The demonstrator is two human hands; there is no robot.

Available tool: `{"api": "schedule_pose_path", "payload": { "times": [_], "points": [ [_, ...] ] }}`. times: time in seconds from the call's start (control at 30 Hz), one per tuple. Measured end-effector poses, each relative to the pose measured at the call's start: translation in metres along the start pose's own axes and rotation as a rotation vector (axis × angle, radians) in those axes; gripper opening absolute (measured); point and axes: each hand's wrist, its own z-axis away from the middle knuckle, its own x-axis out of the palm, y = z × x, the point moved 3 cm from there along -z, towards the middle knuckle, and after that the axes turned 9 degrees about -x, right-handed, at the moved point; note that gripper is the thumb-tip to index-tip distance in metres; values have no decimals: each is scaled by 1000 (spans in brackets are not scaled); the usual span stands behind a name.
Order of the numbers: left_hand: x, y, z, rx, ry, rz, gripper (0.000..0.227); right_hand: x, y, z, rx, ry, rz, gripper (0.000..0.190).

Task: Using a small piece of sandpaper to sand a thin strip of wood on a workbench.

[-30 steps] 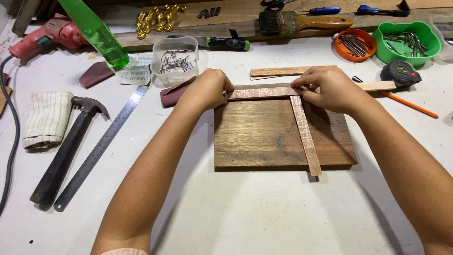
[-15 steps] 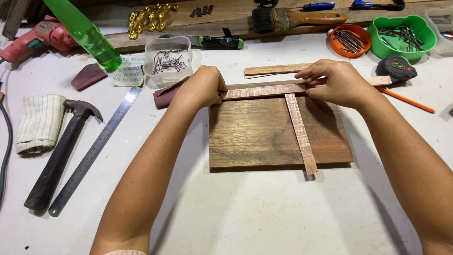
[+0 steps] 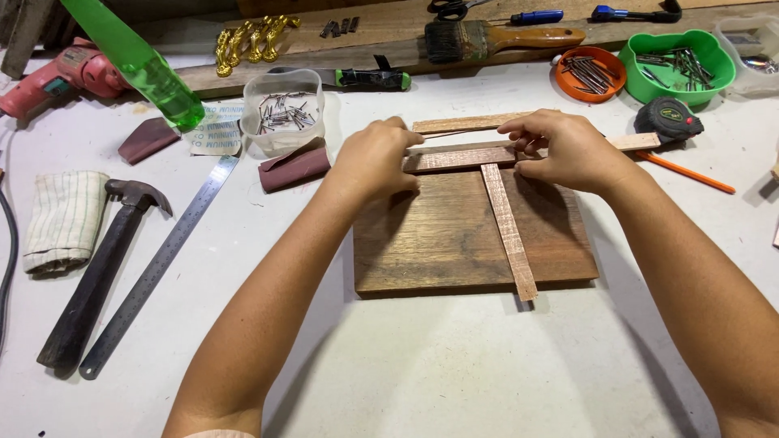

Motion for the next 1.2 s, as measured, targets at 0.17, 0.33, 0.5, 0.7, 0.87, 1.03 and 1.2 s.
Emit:
{"api": "schedule_pose_path", "payload": {
  "times": [0.17,0.33,0.5,0.7,0.87,1.03,1.2],
  "points": [
    [24,31,-15,76,61,81,56,0,-3,2,-42,55,-19,57],
    [38,42,-23,119,87,81,35,3,2,1,-40,116,-130,54],
    [38,39,-20,96,88,110,32,3,6,2,-43,127,-62,48],
    [20,60,-22,114,37,180,49,-10,5,12,-130,175,-57,38],
    [14,107,-40,252,113,191,40,-43,35,41,-75,258,53,29],
    [41,169,-72,444,157,226,35,-70,82,80,183,324,134,19],
    [63,215,-87,525,121,167,32,-65,154,111,445,219,498,18]
  ]
}}
